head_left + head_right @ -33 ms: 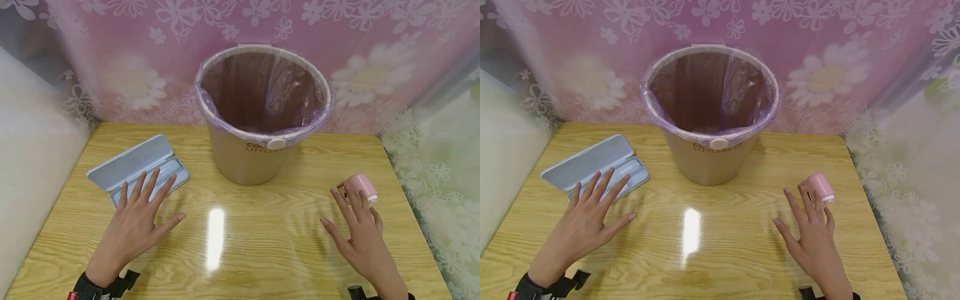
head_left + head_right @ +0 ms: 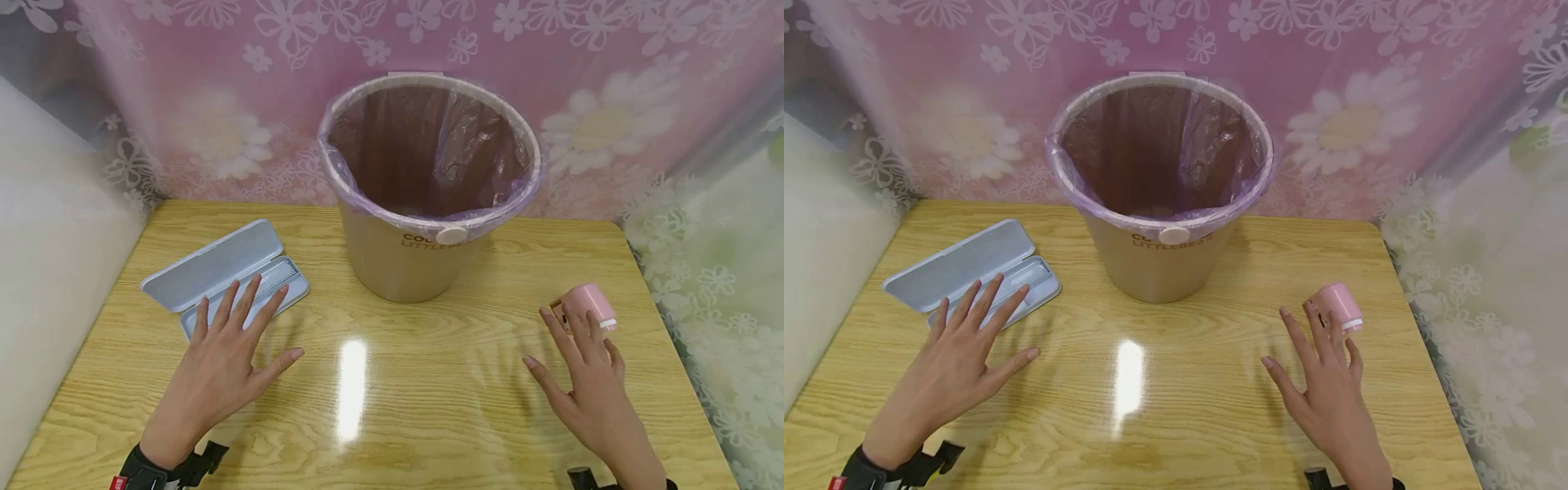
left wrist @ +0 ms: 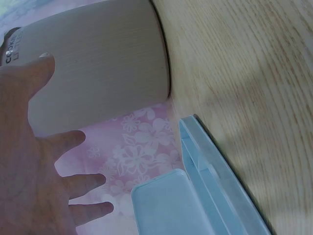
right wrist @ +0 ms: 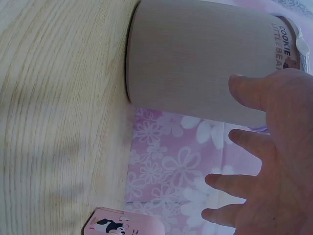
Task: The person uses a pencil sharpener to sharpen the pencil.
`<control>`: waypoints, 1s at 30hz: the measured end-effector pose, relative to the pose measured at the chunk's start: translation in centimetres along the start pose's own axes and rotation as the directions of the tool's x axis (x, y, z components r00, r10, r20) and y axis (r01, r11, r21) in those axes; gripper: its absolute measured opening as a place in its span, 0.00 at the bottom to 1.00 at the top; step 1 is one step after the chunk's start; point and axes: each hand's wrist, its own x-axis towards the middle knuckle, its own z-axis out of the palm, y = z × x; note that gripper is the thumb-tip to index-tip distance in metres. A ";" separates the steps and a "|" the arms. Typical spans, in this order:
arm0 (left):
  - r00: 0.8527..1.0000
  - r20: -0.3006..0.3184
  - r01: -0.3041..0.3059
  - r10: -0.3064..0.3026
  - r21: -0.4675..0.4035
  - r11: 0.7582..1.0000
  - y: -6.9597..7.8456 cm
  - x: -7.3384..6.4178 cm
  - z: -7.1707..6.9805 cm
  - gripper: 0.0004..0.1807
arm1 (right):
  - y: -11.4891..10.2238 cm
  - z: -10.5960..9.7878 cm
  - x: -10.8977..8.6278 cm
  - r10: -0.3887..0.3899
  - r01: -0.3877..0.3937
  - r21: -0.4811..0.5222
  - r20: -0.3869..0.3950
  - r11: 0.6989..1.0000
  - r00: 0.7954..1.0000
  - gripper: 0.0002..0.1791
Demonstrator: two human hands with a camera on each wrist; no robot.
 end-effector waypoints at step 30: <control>0.989 -0.072 -0.121 0.131 0.130 0.984 -2.0 4.2 5.2 0.18 | -0.9 1.7 -0.9 -0.034 0.036 0.096 -0.025 0.995 0.999 0.42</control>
